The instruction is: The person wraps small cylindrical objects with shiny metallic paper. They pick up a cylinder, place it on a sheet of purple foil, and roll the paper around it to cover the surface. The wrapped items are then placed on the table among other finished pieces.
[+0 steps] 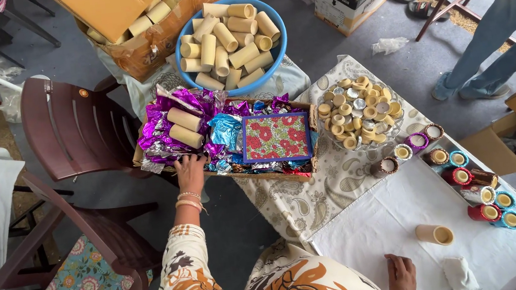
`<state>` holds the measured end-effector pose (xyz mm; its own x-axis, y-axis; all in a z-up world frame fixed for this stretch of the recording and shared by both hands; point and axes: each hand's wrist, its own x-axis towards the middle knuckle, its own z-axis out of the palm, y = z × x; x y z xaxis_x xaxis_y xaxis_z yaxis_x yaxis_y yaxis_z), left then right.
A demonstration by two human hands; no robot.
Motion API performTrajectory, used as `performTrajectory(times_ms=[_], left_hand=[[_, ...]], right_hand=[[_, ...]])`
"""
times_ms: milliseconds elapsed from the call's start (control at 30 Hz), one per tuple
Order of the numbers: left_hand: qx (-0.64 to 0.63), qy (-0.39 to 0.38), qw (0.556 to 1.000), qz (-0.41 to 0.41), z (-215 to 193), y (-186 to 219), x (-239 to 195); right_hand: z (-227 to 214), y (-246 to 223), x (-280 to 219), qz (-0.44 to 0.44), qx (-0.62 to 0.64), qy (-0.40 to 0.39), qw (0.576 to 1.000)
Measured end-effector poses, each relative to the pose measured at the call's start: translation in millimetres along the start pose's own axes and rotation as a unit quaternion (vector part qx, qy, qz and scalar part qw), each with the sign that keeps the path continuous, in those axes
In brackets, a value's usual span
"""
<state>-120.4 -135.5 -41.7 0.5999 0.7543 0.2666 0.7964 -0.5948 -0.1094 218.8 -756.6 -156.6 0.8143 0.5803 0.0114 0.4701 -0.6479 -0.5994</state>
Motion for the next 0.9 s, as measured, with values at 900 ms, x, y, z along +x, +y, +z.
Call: performTrajectory(times_ms=[900], left_hand=[[-0.168,0.053,0.976,-0.126,-35,-90,211]], right_hand=[[-10,-28,16,0.136,0.056,0.011,0.989]])
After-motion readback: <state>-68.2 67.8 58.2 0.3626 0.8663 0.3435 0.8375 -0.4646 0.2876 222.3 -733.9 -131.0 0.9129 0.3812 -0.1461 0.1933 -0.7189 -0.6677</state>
